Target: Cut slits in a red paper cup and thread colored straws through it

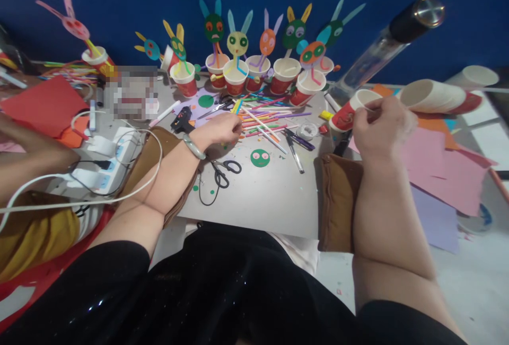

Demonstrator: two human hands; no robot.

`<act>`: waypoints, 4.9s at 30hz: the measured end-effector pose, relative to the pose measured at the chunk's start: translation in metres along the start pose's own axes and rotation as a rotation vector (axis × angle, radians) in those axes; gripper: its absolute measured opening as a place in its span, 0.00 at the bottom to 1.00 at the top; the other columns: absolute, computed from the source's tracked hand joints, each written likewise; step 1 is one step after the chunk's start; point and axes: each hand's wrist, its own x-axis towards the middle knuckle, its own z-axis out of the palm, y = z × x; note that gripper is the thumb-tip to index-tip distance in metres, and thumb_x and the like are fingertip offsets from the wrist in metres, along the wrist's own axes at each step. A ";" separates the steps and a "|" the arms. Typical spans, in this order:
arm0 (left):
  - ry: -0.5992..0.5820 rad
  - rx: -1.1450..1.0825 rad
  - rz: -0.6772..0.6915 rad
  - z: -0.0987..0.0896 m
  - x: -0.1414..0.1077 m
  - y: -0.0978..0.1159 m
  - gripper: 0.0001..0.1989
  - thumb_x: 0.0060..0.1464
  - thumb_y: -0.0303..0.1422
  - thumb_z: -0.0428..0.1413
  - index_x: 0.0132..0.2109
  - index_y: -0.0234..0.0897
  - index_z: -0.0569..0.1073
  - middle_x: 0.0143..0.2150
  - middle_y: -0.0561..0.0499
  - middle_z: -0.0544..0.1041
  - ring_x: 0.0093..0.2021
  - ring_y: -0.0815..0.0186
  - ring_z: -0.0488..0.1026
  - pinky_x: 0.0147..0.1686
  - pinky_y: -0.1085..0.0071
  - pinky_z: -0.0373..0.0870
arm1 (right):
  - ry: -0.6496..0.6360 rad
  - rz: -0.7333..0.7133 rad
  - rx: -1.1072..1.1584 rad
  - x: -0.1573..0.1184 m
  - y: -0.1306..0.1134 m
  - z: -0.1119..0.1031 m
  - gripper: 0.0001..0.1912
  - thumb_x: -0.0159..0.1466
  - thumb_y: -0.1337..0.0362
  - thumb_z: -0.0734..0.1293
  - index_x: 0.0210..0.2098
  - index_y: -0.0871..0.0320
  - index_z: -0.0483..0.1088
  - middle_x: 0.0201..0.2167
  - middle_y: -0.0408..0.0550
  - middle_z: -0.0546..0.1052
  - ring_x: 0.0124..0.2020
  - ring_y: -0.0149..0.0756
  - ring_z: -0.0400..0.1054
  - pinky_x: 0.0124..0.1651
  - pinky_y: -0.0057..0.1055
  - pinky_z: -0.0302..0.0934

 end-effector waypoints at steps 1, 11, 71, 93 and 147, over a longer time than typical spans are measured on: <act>0.003 -0.068 0.017 -0.001 0.001 0.000 0.08 0.51 0.26 0.57 0.36 0.33 0.81 0.34 0.47 0.82 0.34 0.66 0.74 0.38 0.69 0.68 | -0.017 0.016 0.003 0.000 -0.001 0.000 0.08 0.60 0.62 0.66 0.39 0.55 0.72 0.34 0.52 0.77 0.40 0.48 0.72 0.49 0.44 0.63; 0.111 -0.247 -0.014 -0.002 0.003 -0.002 0.08 0.50 0.25 0.57 0.35 0.32 0.81 0.34 0.48 0.83 0.34 0.68 0.75 0.38 0.71 0.69 | -0.084 0.065 0.182 0.005 -0.004 0.007 0.04 0.60 0.68 0.66 0.36 0.55 0.67 0.30 0.48 0.74 0.33 0.39 0.68 0.46 0.37 0.65; 0.056 0.065 -0.166 -0.003 -0.004 0.000 0.12 0.53 0.22 0.57 0.44 0.30 0.81 0.47 0.36 0.83 0.53 0.52 0.79 0.52 0.64 0.71 | -0.883 -0.399 0.114 -0.072 -0.220 0.042 0.03 0.58 0.71 0.71 0.31 0.60 0.80 0.34 0.57 0.84 0.41 0.50 0.78 0.44 0.36 0.67; -0.083 -1.121 -0.059 0.011 0.002 0.029 0.09 0.52 0.24 0.68 0.28 0.30 0.75 0.22 0.55 0.74 0.20 0.79 0.63 0.22 0.78 0.56 | -0.799 -0.026 1.178 -0.084 -0.134 0.016 0.17 0.53 0.51 0.77 0.28 0.56 0.71 0.23 0.40 0.73 0.22 0.26 0.57 0.24 0.26 0.49; 0.055 -1.450 -0.214 0.020 -0.001 0.047 0.04 0.57 0.19 0.61 0.35 0.29 0.77 0.26 0.55 0.78 0.26 0.76 0.76 0.32 0.78 0.75 | -0.746 0.181 1.350 -0.088 -0.126 0.014 0.24 0.49 0.46 0.81 0.30 0.54 0.71 0.21 0.38 0.72 0.16 0.24 0.56 0.19 0.28 0.49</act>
